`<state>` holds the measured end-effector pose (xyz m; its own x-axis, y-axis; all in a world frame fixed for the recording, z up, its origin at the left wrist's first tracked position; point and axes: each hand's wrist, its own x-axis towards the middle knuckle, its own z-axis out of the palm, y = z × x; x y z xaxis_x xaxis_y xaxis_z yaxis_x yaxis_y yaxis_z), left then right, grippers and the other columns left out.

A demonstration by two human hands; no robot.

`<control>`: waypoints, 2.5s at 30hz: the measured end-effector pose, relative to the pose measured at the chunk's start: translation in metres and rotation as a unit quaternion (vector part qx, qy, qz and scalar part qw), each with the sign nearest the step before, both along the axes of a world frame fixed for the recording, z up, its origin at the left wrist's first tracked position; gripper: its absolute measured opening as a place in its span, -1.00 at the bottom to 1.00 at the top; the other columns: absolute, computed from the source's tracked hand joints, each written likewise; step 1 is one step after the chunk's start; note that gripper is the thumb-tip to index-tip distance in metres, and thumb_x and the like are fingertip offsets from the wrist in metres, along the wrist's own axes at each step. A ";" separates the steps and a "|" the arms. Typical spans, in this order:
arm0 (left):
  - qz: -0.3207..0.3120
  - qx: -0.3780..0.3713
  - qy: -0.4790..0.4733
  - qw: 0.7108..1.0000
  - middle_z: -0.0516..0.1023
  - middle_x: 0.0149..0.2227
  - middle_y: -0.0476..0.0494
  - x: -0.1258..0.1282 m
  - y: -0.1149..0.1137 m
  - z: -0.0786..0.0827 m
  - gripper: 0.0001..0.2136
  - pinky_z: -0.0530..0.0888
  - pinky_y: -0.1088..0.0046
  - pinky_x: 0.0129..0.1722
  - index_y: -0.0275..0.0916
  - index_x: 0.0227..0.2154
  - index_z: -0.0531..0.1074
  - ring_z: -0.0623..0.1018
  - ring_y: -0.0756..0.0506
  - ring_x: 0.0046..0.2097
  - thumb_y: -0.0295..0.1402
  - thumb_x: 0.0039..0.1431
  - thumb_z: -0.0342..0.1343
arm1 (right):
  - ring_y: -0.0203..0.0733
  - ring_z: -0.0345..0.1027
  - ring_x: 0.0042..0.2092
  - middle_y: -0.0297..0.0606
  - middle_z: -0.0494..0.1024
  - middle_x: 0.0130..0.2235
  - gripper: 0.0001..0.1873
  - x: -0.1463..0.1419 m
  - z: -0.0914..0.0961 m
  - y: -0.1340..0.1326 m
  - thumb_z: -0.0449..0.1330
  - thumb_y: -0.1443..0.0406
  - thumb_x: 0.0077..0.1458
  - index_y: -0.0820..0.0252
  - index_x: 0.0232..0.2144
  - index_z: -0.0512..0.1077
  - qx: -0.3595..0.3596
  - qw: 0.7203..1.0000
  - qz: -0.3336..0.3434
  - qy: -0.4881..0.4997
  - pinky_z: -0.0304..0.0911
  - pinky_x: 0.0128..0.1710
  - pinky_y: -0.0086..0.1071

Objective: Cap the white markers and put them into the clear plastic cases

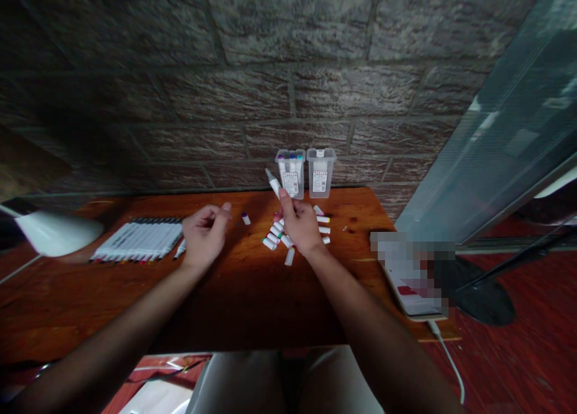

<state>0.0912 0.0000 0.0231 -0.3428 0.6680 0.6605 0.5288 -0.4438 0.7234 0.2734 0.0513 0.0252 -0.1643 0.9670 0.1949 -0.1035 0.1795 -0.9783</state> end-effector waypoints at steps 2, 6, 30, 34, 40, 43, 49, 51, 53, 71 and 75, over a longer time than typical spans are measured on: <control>-0.001 0.001 0.007 1.000 0.27 -0.66 0.07 0.000 0.000 0.001 -0.66 0.30 0.53 -0.47 -0.23 -0.66 0.31 0.27 0.07 -0.58 -0.30 0.21 0.13 | -0.42 -0.01 -0.70 -0.46 0.28 -0.65 -0.41 -0.001 -0.002 0.001 0.06 -0.24 0.08 0.15 -0.50 0.36 0.000 0.999 0.014 0.032 -0.09 -0.71 -0.45; -0.014 -0.006 0.029 0.999 0.34 -0.65 0.05 0.002 -0.001 0.002 -0.69 0.32 0.52 -0.47 -0.23 -0.65 0.35 0.31 0.06 -0.58 -0.32 0.21 0.12 | -0.38 0.09 -0.62 -0.50 0.27 -0.60 -0.54 0.000 -0.005 0.002 0.20 -0.14 0.05 0.11 -0.32 0.38 0.038 0.999 0.016 0.028 0.06 -0.64 -0.47; -0.055 -0.064 0.025 0.996 0.31 -0.63 0.06 0.002 -0.001 -0.002 -0.71 0.25 0.51 -0.50 -0.23 -0.53 0.42 0.27 0.05 -0.56 -0.19 0.25 0.11 | -0.28 0.26 -0.46 -0.39 0.42 -0.46 -0.57 0.003 -0.014 0.004 0.08 -0.06 0.20 0.08 -0.15 0.50 0.119 0.984 0.032 -0.129 0.18 -0.44 -0.42; -0.046 -0.064 0.027 0.997 0.34 -0.63 0.05 0.000 -0.002 0.001 -0.69 0.26 0.51 -0.50 -0.23 -0.55 0.42 0.29 0.04 -0.56 -0.17 0.25 0.10 | -0.26 0.29 -0.44 -0.37 0.45 -0.47 -0.56 0.006 -0.012 0.003 0.08 -0.08 0.19 0.11 -0.28 0.54 0.129 0.979 0.043 -0.153 0.18 -0.43 -0.43; -0.044 -0.066 0.024 0.997 0.32 -0.64 0.05 0.003 -0.004 0.004 -0.69 0.26 0.51 -0.52 -0.22 -0.56 0.40 0.29 0.04 -0.57 -0.17 0.23 0.11 | -0.28 0.27 -0.46 -0.36 0.45 -0.50 -0.57 0.005 -0.010 -0.002 0.11 -0.05 0.19 0.15 -0.30 0.55 0.132 0.974 0.077 -0.165 0.13 -0.46 -0.44; -0.045 -0.066 0.025 0.996 0.34 -0.64 0.05 0.003 -0.004 0.003 -0.69 0.26 0.51 -0.52 -0.22 -0.56 0.40 0.30 0.04 -0.57 -0.16 0.23 0.11 | -0.29 0.24 -0.47 -0.38 0.42 -0.52 -0.54 0.004 -0.006 -0.005 0.10 -0.07 0.18 0.15 -0.35 0.56 0.125 0.980 0.065 -0.142 0.10 -0.47 -0.44; -0.042 -0.070 0.037 0.996 0.39 -0.61 0.02 -0.001 -0.001 0.000 -0.70 0.29 0.51 -0.49 -0.22 -0.55 0.41 0.35 0.03 -0.54 -0.18 0.24 0.10 | -0.30 0.21 -0.51 -0.38 0.38 -0.59 -0.47 0.008 0.000 -0.005 0.10 -0.10 0.16 0.18 -0.54 0.48 0.122 0.978 0.017 -0.171 0.06 -0.50 -0.43; -0.039 -0.078 0.073 0.994 0.45 -0.57 0.00 -0.003 0.000 -0.002 -0.73 0.31 0.50 -0.46 -0.21 -0.51 0.43 0.39 0.01 -0.51 -0.19 0.25 0.09 | -0.31 0.20 -0.52 -0.37 0.37 -0.61 -0.45 0.009 0.001 -0.005 0.09 -0.11 0.17 0.18 -0.61 0.42 0.140 0.972 -0.001 -0.186 0.05 -0.50 -0.42; -0.032 -0.080 0.131 0.988 0.53 -0.48 -0.05 -0.004 0.001 -0.003 -0.79 0.37 0.48 -0.40 -0.20 -0.42 0.48 0.47 -0.04 -0.43 -0.21 0.24 0.09 | -0.31 0.19 -0.53 -0.37 0.35 -0.62 -0.43 0.009 0.002 -0.004 0.07 -0.12 0.18 0.17 -0.63 0.38 0.152 0.971 -0.015 -0.186 0.05 -0.50 -0.42; 0.061 -0.081 0.265 0.959 0.62 -0.13 -0.21 -0.035 0.017 -0.009 -0.77 0.36 0.14 0.05 -0.20 -0.15 0.47 0.54 -0.25 -0.04 -0.21 0.22 0.10 | -0.20 0.39 -0.42 -0.29 0.55 -0.47 -0.57 0.022 0.001 0.009 0.07 -0.01 0.22 0.14 -0.36 0.58 0.169 0.944 -0.050 -0.280 0.19 -0.32 -0.37; 0.038 -0.089 0.293 0.951 0.62 -0.12 -0.21 -0.030 0.015 -0.008 -0.80 0.38 0.18 0.02 -0.19 -0.18 0.49 0.54 -0.24 -0.04 -0.22 0.24 0.09 | -0.16 0.44 -0.35 -0.24 0.61 -0.38 -0.62 0.021 -0.001 0.009 0.06 0.05 0.24 0.14 -0.26 0.58 0.171 0.942 -0.056 -0.283 0.21 -0.29 -0.35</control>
